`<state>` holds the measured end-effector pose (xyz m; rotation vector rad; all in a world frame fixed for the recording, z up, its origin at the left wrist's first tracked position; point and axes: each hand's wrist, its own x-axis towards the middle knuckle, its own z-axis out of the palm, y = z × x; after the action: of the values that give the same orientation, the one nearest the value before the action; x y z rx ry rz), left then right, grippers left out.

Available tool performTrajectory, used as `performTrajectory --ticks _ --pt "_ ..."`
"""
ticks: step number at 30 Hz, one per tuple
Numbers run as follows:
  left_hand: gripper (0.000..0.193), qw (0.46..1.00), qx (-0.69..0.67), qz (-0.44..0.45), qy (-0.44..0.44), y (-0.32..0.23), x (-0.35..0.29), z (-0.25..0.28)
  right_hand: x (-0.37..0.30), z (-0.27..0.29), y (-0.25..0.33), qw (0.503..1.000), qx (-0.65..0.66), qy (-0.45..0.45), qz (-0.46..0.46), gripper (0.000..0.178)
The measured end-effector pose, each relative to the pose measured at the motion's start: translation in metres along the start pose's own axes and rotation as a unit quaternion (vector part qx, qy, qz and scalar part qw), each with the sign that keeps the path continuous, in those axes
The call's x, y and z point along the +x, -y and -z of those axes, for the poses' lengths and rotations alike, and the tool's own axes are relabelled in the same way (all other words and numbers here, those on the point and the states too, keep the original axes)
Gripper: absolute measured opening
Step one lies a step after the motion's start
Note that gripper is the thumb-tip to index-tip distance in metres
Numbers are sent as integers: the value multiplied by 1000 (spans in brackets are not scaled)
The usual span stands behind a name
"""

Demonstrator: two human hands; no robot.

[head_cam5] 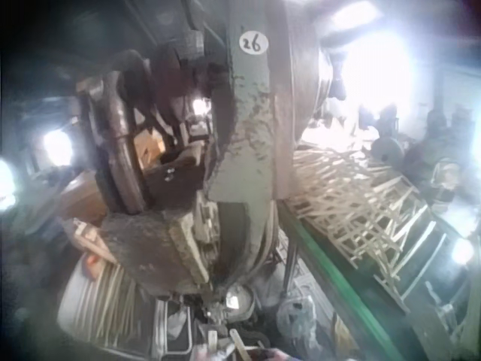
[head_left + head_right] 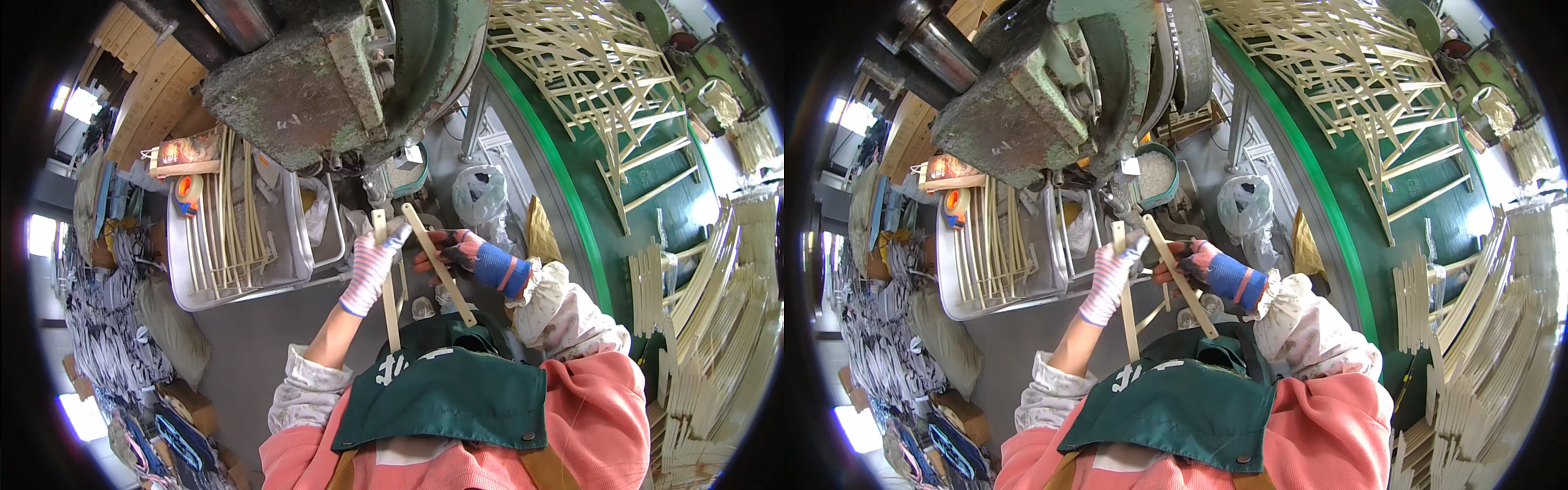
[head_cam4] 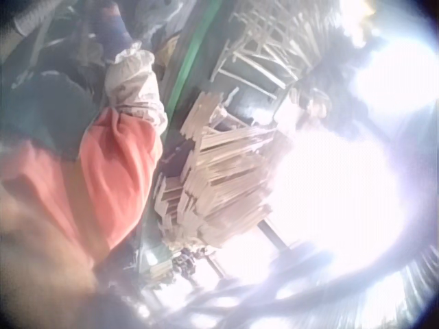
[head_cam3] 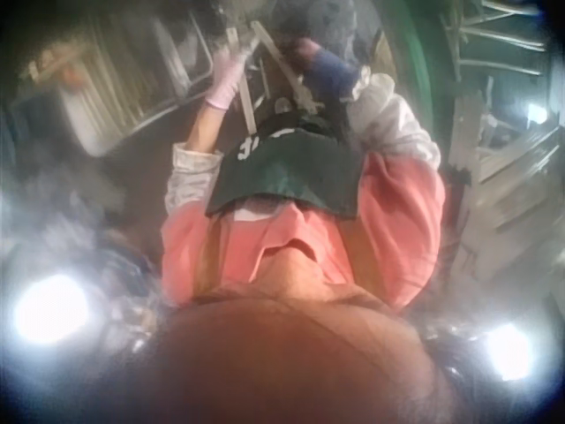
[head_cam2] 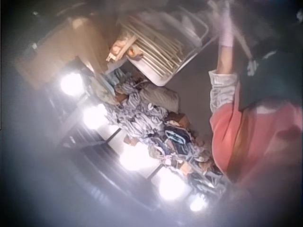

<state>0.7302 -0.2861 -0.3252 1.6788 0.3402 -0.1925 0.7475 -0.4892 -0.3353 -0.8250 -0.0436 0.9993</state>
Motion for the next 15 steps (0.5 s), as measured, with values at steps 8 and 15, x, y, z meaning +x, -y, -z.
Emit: performTrajectory --ticks 8,15 --pt "23 998 -41 37 27 -9 -3 15 2 -10 19 991 -62 66 -100 48" --pt "19 989 -93 90 76 -10 -2 19 18 -25 19 980 -158 22 -118 40"
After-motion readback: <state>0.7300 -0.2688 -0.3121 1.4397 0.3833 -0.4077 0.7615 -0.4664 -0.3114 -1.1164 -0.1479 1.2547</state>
